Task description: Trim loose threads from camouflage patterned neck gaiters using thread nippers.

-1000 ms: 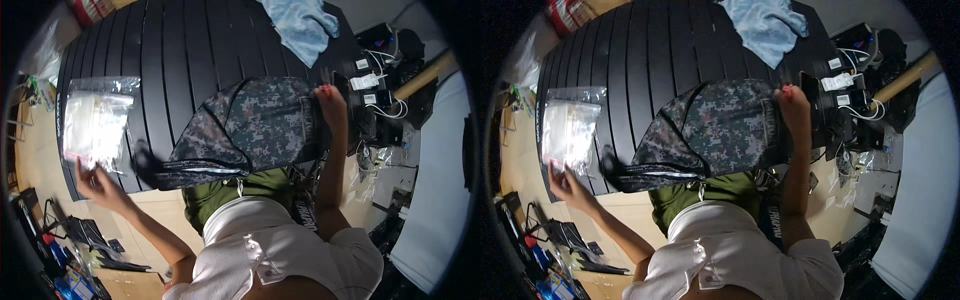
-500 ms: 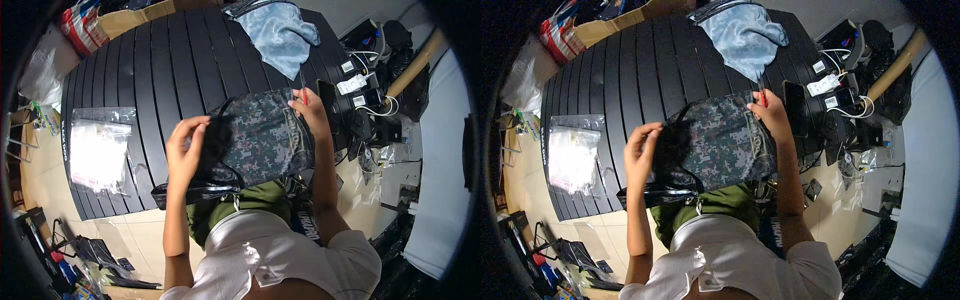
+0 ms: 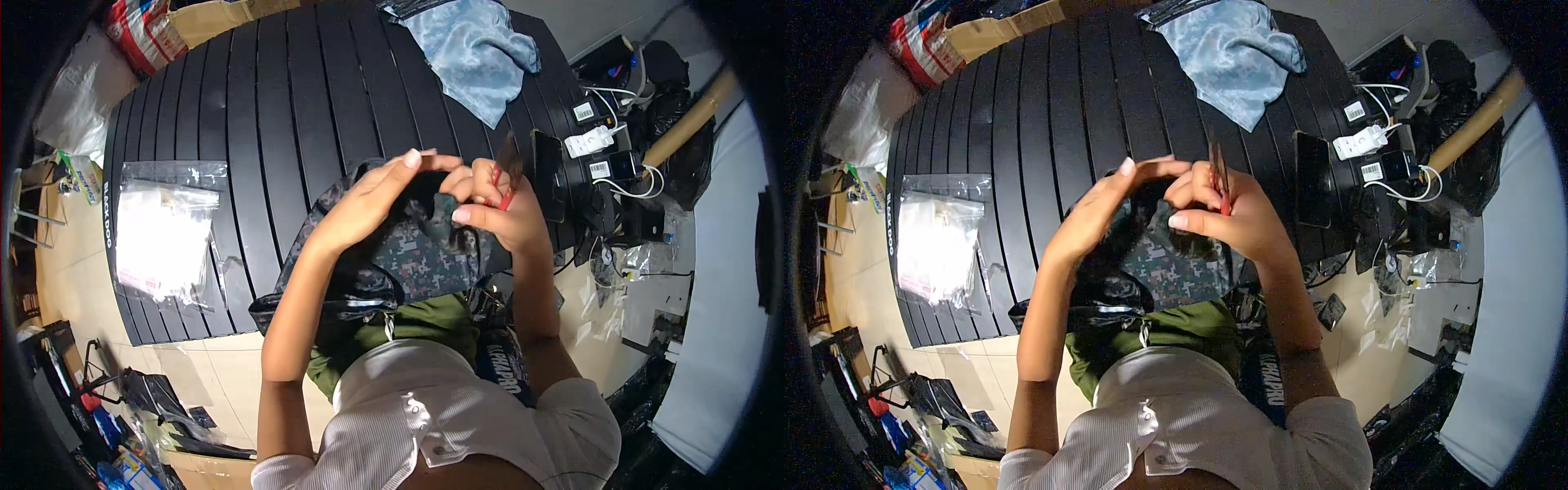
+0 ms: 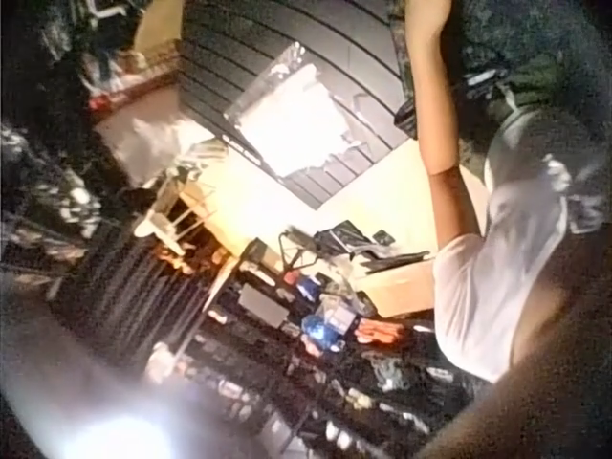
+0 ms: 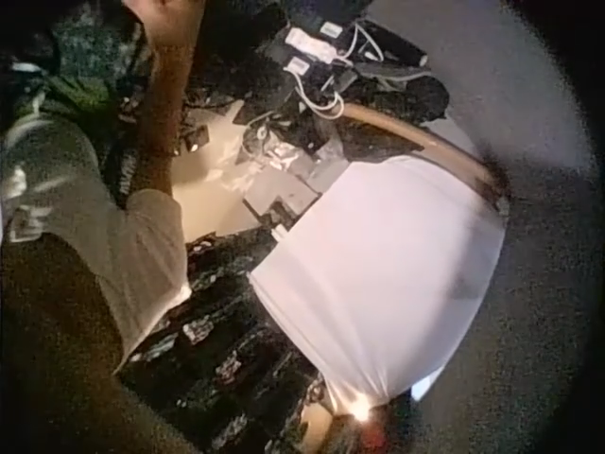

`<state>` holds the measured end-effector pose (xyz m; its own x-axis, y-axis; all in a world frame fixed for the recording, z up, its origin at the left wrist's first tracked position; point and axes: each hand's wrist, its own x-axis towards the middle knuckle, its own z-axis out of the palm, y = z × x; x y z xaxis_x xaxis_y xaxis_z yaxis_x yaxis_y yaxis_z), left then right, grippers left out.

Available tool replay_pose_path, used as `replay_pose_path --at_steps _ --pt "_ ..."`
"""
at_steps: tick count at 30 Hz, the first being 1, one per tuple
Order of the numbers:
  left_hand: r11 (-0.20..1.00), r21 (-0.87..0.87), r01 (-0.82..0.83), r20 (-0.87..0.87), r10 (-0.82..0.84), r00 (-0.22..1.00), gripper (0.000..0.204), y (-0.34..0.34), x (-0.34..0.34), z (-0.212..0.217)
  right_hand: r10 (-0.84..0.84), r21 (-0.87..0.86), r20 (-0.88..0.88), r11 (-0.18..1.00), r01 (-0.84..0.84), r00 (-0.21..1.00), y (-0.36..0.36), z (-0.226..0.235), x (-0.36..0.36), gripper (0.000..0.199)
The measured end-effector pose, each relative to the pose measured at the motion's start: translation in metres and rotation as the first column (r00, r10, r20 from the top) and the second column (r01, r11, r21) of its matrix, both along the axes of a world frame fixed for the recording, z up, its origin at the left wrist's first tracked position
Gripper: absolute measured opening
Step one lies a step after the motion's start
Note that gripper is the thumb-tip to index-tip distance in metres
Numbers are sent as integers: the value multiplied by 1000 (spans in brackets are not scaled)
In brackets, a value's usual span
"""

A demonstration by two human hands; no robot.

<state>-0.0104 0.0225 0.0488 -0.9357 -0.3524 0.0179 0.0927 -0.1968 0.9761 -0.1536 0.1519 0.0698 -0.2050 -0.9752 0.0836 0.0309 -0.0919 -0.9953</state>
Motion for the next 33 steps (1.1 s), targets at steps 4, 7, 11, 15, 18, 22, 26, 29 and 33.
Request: replay_pose_path --at_steps 4,7,11,15,18,22,26,29,33 --pt "975 81 205 -54 -201 978 28 0 5 -10 -3 215 99 977 -18 995 9 19 7 36" --pt "929 211 305 -72 -296 952 21 0 14 -3 30 248 72 968 -47 997 13 23 8 35" --pt "926 242 290 -6 -297 955 16 0 23 -2 18 283 116 958 -51 993 12 30 14 34" --pt "941 292 171 35 -190 981 14 2 31 6 4 241 105 970 -29 994 12 27 17 33" --pt "951 265 158 51 -177 983 15 4 33 8 27 229 127 972 -55 992 11 28 18 32" --pt "943 268 197 -20 -199 980 17 4 36 4 20 188 72 982 -33 997 10 25 19 31" --pt "928 372 -19 85 -14 996 15 15 33 2 -107 122 -86 986 117 991 6 18 20 30" --pt "860 450 -241 180 178 968 15 21 35 0 -293 40 -233 950 310 927 1 8 23 29" --pt "828 438 -351 193 295 936 16 30 36 5 -356 23 -351 921 388 866 5 17 31 28"
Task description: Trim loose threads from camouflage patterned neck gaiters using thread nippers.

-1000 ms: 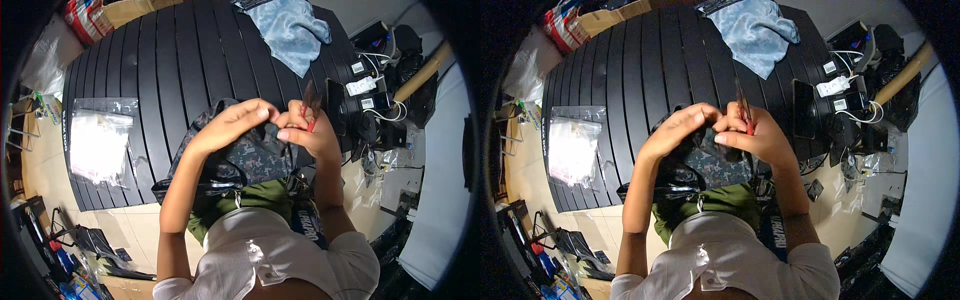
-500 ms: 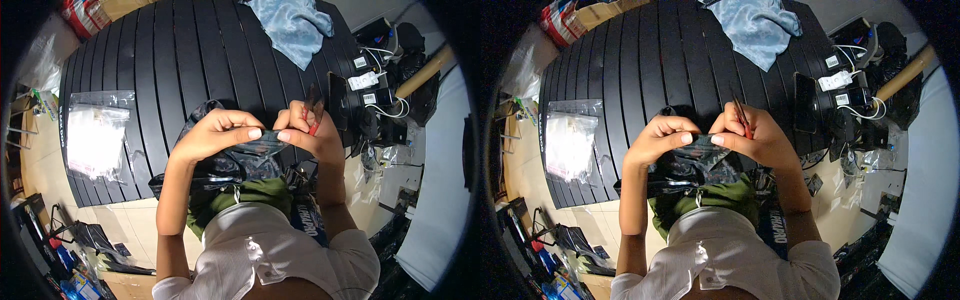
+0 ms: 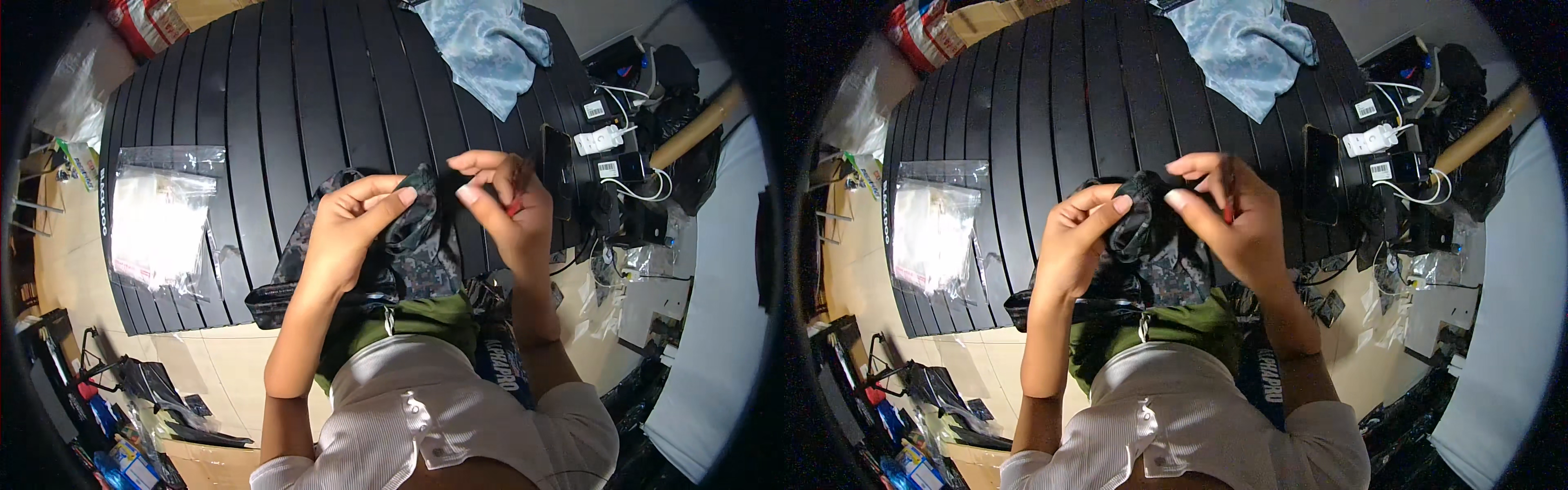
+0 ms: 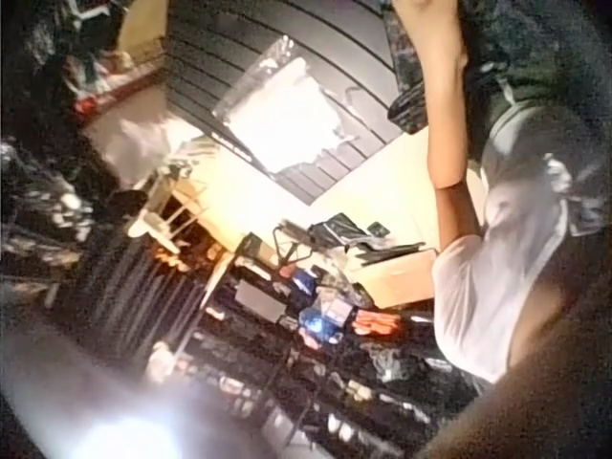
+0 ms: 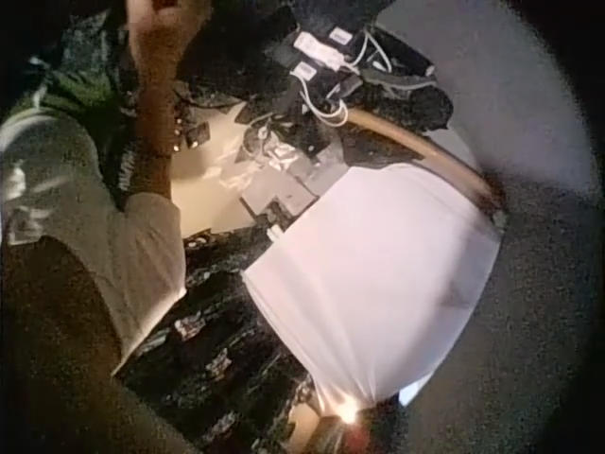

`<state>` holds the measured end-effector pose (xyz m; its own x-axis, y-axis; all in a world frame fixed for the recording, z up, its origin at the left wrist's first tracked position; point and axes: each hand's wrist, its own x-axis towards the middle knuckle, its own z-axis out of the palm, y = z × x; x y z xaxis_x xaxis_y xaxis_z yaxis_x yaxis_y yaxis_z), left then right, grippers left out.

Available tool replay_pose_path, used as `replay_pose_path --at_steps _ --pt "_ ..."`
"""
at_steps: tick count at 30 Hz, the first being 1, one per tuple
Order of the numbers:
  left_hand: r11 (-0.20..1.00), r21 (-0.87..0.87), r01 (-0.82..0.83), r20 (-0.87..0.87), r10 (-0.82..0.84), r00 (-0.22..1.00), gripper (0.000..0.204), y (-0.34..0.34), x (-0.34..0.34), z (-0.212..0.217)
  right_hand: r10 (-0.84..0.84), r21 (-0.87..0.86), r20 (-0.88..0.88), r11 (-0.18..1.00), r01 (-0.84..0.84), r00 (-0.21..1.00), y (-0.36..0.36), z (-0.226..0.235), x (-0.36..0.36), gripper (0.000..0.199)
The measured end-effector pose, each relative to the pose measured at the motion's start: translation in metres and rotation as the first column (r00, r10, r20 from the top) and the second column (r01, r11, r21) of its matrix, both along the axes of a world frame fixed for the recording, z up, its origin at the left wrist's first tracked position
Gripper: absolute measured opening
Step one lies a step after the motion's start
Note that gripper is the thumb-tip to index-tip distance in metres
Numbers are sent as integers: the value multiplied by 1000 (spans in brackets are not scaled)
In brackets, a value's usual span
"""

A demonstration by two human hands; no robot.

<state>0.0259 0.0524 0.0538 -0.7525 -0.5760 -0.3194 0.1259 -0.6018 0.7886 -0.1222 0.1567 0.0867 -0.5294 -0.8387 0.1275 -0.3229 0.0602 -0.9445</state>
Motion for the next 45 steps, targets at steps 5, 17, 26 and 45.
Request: replay_pose_path --at_steps 5,17,26,45 --pt "986 -166 -11 22 15 1000 17 12 2 4 13 48 -206 999 -3 979 -5 -4 13 33" --pt "996 -83 -45 -41 41 998 11 7 2 0 43 -41 -61 998 -45 997 -11 -15 19 35" --pt "982 -175 -68 -68 57 996 8 9 4 0 20 -163 -20 986 -23 1000 -16 -17 21 39" --pt "890 -355 -285 -193 228 954 21 9 0 4 221 -340 572 940 -18 790 -25 -22 20 37"
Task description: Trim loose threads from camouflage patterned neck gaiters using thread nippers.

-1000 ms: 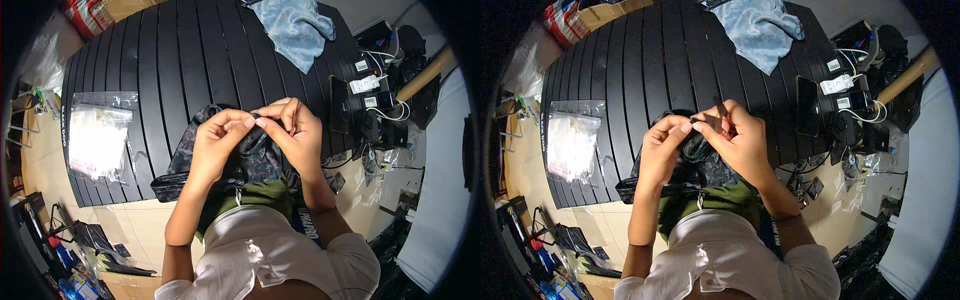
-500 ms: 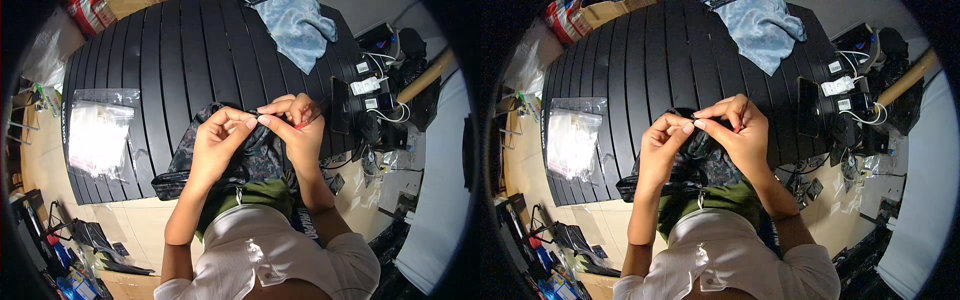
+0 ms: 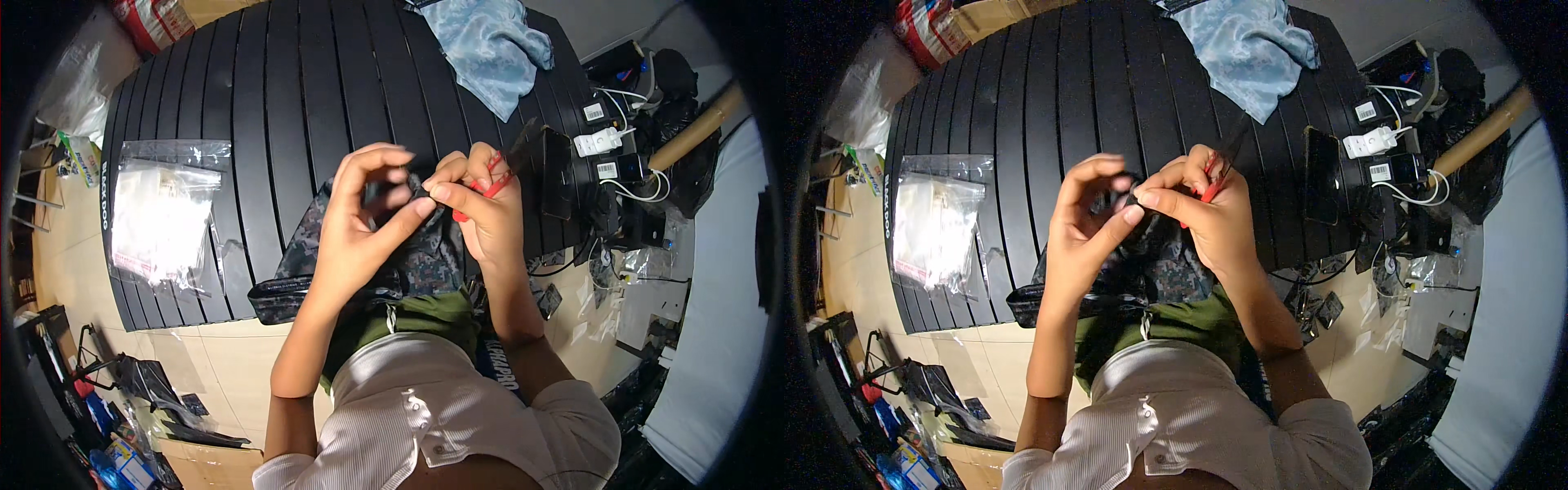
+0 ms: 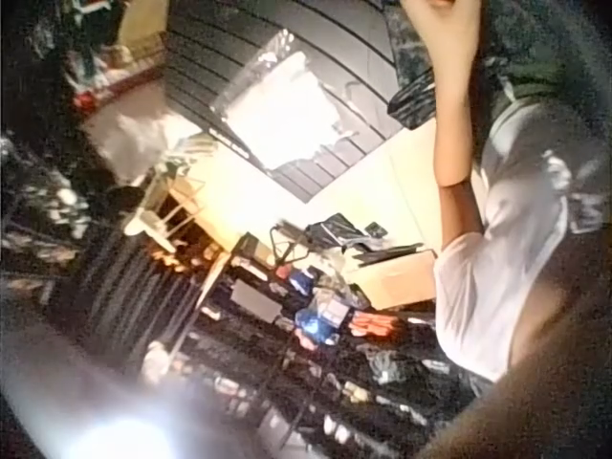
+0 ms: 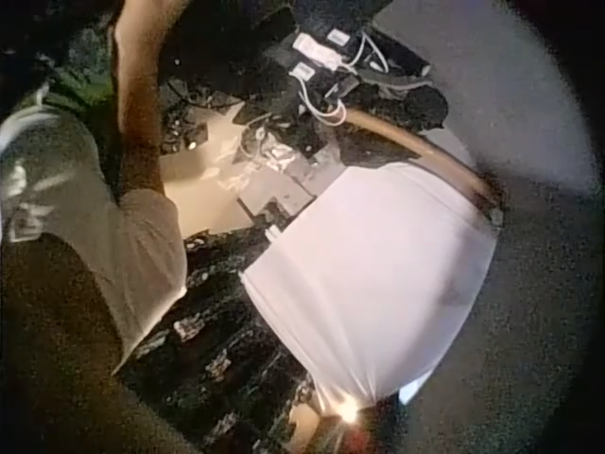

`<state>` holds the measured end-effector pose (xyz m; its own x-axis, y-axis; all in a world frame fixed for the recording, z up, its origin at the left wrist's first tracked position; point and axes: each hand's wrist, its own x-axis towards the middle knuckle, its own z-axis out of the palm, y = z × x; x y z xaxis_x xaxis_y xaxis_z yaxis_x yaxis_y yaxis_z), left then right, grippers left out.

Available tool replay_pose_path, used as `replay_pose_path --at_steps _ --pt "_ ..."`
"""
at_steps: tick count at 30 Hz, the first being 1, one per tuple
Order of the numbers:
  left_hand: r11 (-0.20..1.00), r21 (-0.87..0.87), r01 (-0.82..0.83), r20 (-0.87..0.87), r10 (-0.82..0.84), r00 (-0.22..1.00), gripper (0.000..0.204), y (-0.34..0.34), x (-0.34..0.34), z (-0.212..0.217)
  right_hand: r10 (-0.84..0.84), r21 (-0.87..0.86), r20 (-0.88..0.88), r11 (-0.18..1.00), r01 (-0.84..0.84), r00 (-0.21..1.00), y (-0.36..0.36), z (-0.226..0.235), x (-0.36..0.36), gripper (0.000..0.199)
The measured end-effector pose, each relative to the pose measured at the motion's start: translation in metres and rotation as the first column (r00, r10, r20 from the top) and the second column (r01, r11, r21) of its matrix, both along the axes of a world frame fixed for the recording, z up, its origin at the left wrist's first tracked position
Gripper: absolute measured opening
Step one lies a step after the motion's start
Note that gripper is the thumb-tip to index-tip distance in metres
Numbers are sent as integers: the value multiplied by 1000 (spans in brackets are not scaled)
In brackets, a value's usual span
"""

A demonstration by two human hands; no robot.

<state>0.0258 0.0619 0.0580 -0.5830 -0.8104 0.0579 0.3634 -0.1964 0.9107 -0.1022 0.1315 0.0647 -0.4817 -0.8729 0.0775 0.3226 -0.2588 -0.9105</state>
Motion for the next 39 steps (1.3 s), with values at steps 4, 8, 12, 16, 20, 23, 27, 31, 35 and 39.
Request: replay_pose_path --at_steps 4,8,12,16,20,23,27,31,35,39 --pt "969 -164 186 105 -171 980 27 -6 0 5 -10 -10 -11 1000 10 1000 1 1 -1 36" --pt "978 16 210 -127 -206 970 21 -6 3 -3 -60 16 -103 998 62 993 3 0 0 36" --pt "964 -104 246 -7 -248 969 15 -9 7 -6 -86 31 -93 996 89 992 5 2 4 34" --pt "931 -184 316 2 -321 947 9 -10 9 -10 -99 -1 -91 995 99 991 4 3 -1 34" --pt "966 -24 258 -108 -259 960 31 -3 11 -12 -131 -25 -124 991 129 984 3 12 0 27" --pt "975 60 213 -166 -201 965 48 -3 13 -11 30 8 -42 1000 -30 999 16 12 -11 33" --pt "983 72 168 -144 -156 977 53 -2 17 -7 158 191 -229 975 -115 961 41 21 -16 46" --pt "988 33 152 -119 -147 982 49 -1 19 -6 335 452 -408 882 -131 850 56 22 -16 49" --pt "960 152 235 -158 -211 965 36 -2 18 -13 312 338 -481 928 -155 820 58 22 -12 44" --pt "916 256 310 -305 -228 925 25 2 17 -17 396 509 -594 859 -54 701 54 34 -8 33"
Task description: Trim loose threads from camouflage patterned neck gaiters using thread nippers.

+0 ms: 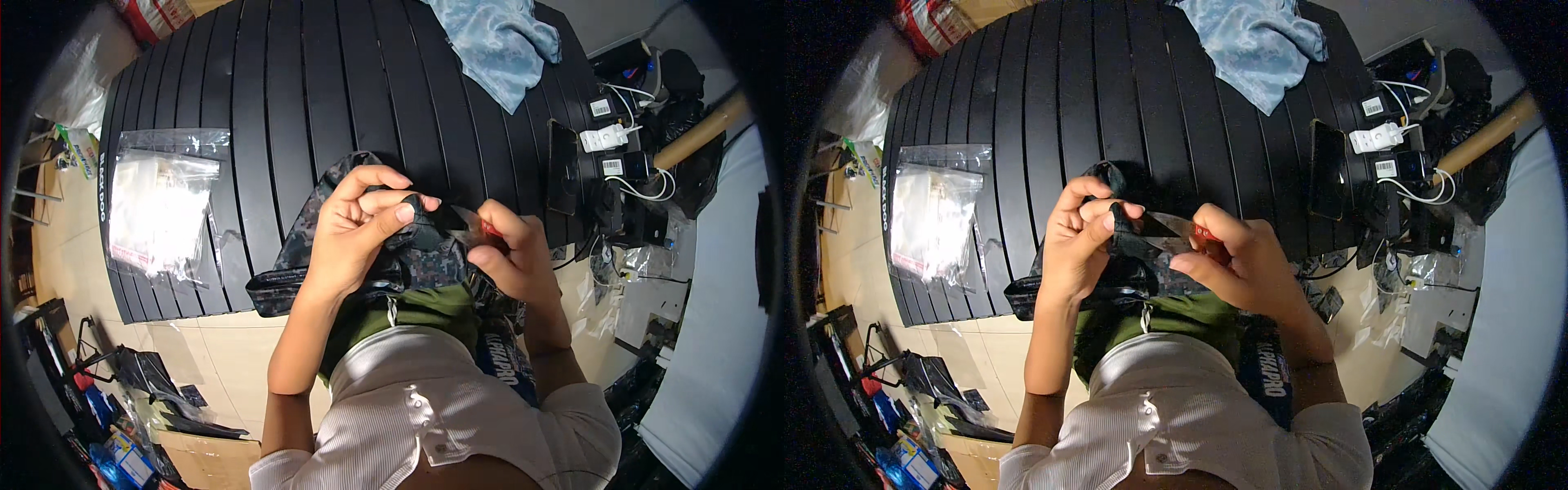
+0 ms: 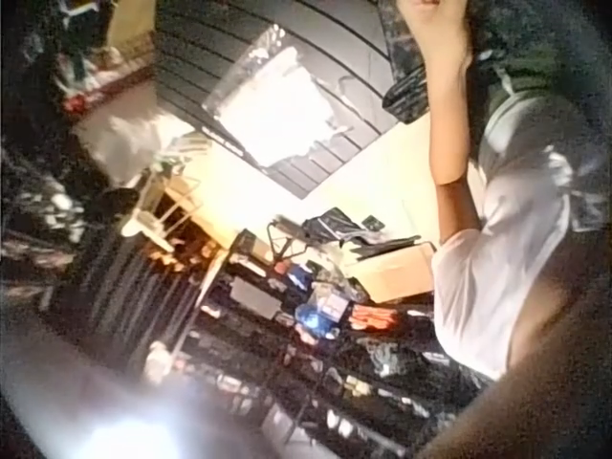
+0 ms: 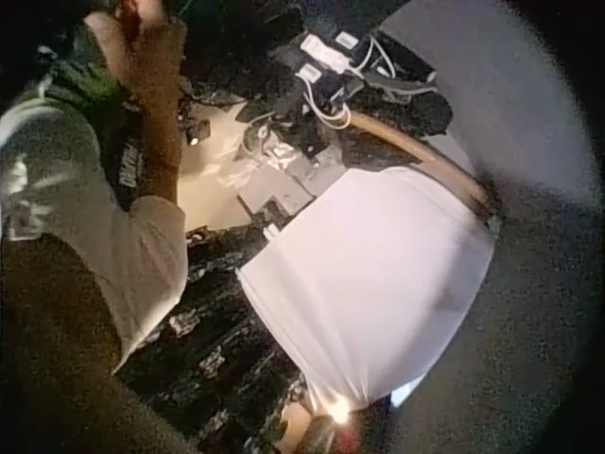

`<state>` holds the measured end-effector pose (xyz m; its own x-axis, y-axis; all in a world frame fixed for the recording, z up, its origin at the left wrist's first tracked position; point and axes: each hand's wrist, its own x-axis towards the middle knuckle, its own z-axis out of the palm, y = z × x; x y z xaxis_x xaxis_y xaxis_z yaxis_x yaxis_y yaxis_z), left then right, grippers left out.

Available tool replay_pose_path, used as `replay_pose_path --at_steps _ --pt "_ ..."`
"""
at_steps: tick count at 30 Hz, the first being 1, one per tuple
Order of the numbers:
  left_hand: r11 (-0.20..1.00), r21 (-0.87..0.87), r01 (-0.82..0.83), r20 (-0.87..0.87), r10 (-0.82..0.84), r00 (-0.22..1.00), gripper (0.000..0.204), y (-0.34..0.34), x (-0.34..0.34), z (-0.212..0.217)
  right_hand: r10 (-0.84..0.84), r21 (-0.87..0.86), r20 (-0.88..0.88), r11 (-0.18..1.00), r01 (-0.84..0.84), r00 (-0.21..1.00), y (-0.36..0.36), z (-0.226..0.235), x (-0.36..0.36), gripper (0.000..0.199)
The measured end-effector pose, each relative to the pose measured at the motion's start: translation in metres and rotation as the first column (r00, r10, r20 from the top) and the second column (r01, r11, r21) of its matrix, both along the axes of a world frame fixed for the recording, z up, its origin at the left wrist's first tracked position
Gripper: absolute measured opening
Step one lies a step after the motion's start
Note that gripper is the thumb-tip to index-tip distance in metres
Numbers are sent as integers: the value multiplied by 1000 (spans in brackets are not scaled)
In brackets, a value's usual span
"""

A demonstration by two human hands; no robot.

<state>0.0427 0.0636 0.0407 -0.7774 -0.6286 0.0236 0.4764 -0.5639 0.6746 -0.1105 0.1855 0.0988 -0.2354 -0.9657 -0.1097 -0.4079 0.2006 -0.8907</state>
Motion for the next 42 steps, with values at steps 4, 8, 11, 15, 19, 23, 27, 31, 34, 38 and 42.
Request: replay_pose_path --at_steps 4,8,11,15,19,23,27,31,34,38,42 --pt "994 92 54 -20 -53 998 24 2 -1 3 -34 -67 -206 998 21 978 -1 -3 3 30" --pt "996 78 53 -10 -52 999 24 1 -1 2 -28 -95 -316 996 -2 948 -4 1 1 31" --pt "997 69 37 17 -38 999 24 2 -2 3 -10 -98 -375 995 -29 927 -5 0 1 33" --pt "999 29 35 62 -37 997 23 1 -1 5 31 -87 -462 993 -80 886 -8 0 1 36" --pt "999 -36 17 123 -12 992 22 0 0 7 54 -72 -489 992 -102 871 -7 2 1 37" --pt "995 -103 -12 157 28 987 22 1 0 6 71 -80 -517 988 -131 853 -7 2 2 37" --pt "984 -171 -49 173 79 982 20 1 0 7 73 -43 -529 993 -113 845 -4 2 3 38" --pt "976 -203 -73 177 110 978 20 1 0 7 51 -27 -538 997 -77 842 -3 0 5 38" --pt "975 -202 -94 191 134 972 20 3 1 10 54 -37 -563 995 -90 825 -3 -1 6 38" --pt "967 -219 -127 175 167 970 20 6 1 12 58 -30 -574 995 -92 817 -4 0 7 38" --pt "938 -283 -198 131 242 961 22 9 -1 10 40 -60 -595 994 -94 803 -4 0 8 38"
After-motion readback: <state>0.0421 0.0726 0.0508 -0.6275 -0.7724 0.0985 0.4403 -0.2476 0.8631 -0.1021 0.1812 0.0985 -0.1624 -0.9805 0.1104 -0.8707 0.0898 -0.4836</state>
